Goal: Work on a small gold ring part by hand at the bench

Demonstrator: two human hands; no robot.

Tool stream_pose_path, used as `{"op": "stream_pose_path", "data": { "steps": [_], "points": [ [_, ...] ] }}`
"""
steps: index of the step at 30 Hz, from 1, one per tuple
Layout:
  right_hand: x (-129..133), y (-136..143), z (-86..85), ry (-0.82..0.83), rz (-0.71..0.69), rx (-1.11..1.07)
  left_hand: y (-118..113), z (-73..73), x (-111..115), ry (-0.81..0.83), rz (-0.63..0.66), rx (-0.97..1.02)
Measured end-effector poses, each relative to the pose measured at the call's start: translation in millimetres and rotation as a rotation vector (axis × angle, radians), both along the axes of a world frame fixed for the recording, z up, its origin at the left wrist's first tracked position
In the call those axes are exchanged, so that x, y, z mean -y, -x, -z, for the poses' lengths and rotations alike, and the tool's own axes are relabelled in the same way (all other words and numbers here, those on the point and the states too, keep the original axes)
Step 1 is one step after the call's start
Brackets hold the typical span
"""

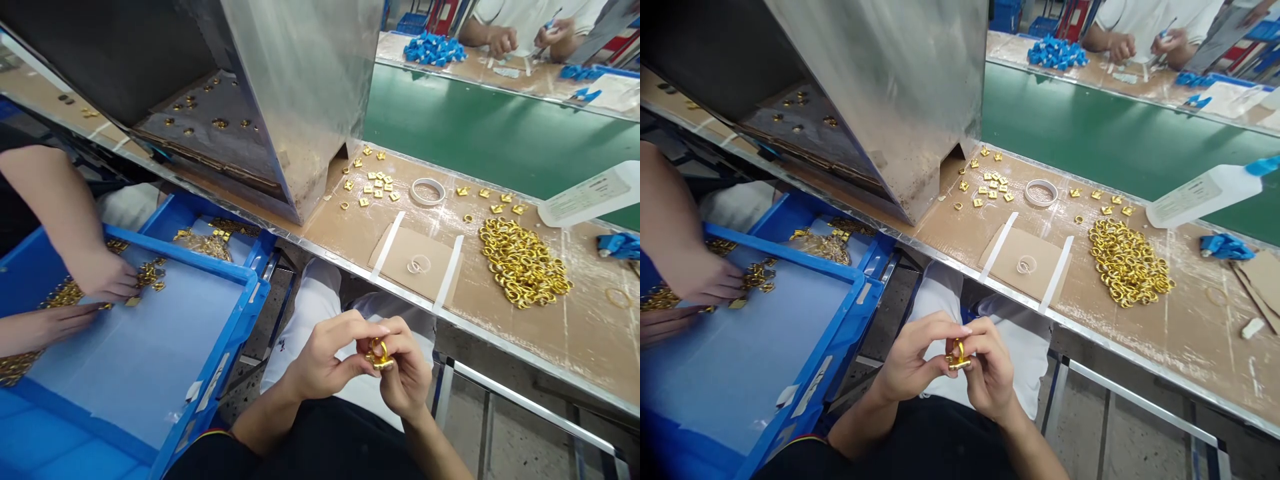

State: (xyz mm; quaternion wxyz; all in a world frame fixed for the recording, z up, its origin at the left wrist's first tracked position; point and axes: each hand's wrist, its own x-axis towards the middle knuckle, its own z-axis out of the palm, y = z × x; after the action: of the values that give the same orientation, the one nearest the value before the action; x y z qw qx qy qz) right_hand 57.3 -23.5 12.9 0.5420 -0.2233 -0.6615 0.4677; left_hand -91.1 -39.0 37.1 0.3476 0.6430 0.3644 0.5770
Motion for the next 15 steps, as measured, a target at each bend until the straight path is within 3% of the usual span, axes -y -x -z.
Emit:
{"op": "stream_pose_path", "data": {
  "steps": [4, 7, 12, 15],
  "points": [
    [1, -3, 4.1, -0.002, 0.068, 0.024, -1, -2.8, 0, 0.001, -0.015, -0.026],
    [-1, -4, 0.5, -0.017, 0.05, 0.057, -1, -3.8, -1, 0.024, 0.005, 0.007],
    [-2, -4, -6.2, 0.1, -0.024, 0.007, -2, -4.7, -1, 0.098, 0.019, 0.053],
    [-1, -7, -7.2, 0.091, 0.001, 0.036, -2, -6.3, 0, 0.089, 0.002, 0.036]
  ]
}}
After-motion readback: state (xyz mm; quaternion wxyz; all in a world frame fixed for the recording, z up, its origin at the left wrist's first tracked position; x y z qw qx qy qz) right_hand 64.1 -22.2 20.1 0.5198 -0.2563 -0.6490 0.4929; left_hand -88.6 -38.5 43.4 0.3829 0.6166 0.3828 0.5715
